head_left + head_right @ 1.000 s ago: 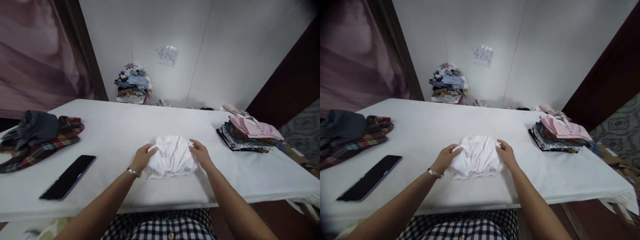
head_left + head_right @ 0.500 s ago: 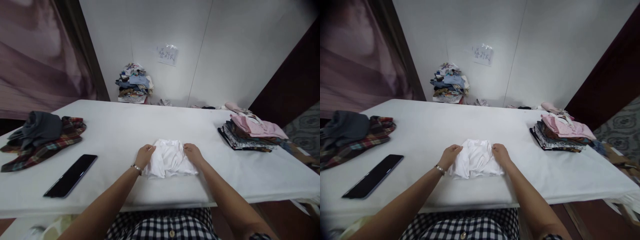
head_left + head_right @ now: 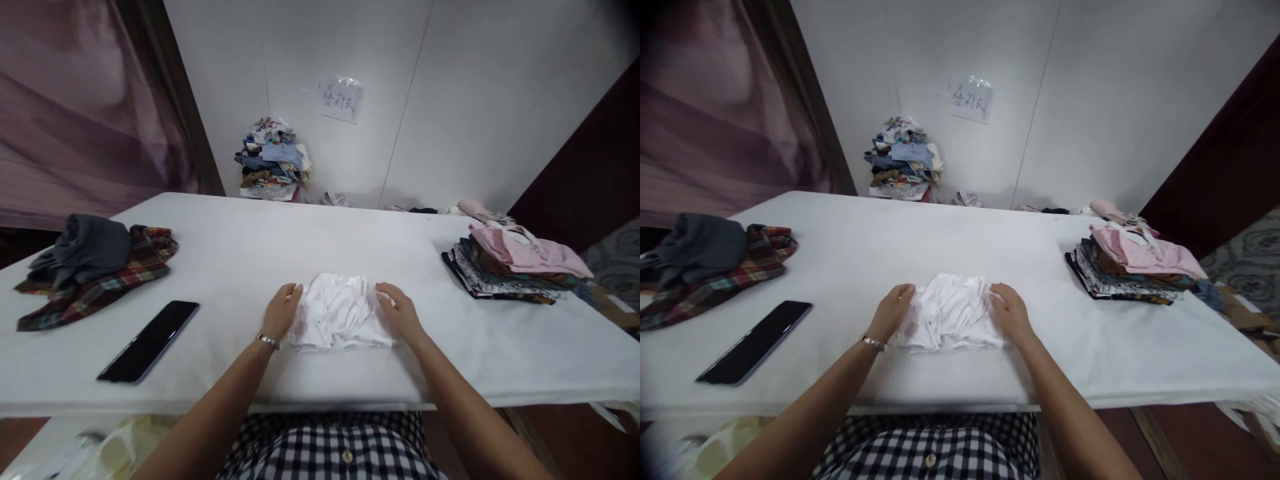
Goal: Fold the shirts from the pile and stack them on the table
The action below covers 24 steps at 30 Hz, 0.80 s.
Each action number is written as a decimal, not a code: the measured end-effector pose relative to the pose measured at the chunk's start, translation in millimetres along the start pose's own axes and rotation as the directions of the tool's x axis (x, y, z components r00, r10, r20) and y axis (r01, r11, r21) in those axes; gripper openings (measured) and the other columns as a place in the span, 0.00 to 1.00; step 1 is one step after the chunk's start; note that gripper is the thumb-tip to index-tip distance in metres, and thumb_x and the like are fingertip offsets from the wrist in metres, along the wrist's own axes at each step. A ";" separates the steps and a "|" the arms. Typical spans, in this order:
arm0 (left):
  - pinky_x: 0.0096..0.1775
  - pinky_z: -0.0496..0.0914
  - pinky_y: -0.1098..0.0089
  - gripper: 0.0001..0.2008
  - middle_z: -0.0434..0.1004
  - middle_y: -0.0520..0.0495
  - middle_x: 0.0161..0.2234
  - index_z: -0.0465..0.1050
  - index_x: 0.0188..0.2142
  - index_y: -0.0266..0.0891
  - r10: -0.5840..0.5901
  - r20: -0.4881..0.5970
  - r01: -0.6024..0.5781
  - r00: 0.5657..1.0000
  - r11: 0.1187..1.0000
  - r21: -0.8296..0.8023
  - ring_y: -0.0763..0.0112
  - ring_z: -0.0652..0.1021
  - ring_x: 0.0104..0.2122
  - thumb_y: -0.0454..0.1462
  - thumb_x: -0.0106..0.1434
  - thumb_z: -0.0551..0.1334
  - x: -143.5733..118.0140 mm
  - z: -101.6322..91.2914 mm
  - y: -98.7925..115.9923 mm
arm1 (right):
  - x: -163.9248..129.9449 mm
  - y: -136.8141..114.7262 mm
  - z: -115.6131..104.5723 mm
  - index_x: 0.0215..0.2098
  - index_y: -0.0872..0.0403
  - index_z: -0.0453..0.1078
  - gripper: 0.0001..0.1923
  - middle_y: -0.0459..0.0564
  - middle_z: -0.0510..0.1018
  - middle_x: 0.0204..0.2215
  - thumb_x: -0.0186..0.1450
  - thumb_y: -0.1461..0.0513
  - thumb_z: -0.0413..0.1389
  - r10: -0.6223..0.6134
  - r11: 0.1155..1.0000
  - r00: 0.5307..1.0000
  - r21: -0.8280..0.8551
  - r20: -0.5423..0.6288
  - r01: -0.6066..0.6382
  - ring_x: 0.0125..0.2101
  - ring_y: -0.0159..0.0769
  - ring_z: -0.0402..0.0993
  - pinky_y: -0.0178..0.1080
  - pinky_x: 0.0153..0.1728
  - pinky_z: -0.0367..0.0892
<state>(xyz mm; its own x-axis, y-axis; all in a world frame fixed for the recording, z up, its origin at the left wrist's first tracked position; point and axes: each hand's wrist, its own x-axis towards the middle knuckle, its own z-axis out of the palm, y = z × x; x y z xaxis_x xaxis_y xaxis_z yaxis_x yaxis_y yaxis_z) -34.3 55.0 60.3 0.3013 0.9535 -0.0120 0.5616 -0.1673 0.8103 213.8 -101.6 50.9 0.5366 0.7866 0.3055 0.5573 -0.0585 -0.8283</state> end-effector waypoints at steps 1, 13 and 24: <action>0.44 0.69 0.65 0.21 0.76 0.42 0.47 0.69 0.48 0.39 0.047 -0.029 -0.047 0.998 0.999 0.005 0.63 0.76 0.44 0.49 0.64 0.51 -7.8 -6.2 -2.9 | -9.3 -7.5 -4.5 0.39 0.50 0.76 0.13 0.53 0.78 0.44 0.61 0.54 0.55 -0.003 0.999 1.000 0.046 -0.027 0.004 0.48 0.43 0.71 0.44 0.48 0.65; 0.59 0.57 0.50 0.25 0.67 0.46 0.59 0.62 0.58 0.46 0.635 0.523 -0.822 0.568 0.464 0.330 0.58 0.66 0.59 0.30 0.61 0.56 -55.7 20.2 2.7 | -94.6 -40.7 3.8 0.43 0.55 0.71 0.23 0.56 0.80 0.37 0.57 0.48 0.62 0.490 0.415 0.604 0.441 0.629 -0.796 0.30 0.39 0.78 0.36 0.23 0.71; 0.54 0.65 0.53 0.19 0.75 0.44 0.51 0.69 0.52 0.43 0.705 0.444 -0.833 0.553 0.487 0.264 0.60 0.72 0.52 0.30 0.63 0.53 -80.6 40.6 19.9 | -83.0 -49.0 43.6 0.44 0.54 0.72 0.22 0.52 0.79 0.43 0.56 0.52 0.64 0.428 0.100 0.730 0.774 0.534 -0.625 0.41 0.41 0.76 0.43 0.40 0.73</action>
<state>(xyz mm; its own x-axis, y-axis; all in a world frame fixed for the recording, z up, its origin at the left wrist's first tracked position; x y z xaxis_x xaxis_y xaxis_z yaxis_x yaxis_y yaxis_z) -16.1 -35.4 53.6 0.9048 0.2975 0.3047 0.2256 -0.9417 0.2496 114.4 -137.2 45.7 0.2915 0.8770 -0.3820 -0.7700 -0.0218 -0.6377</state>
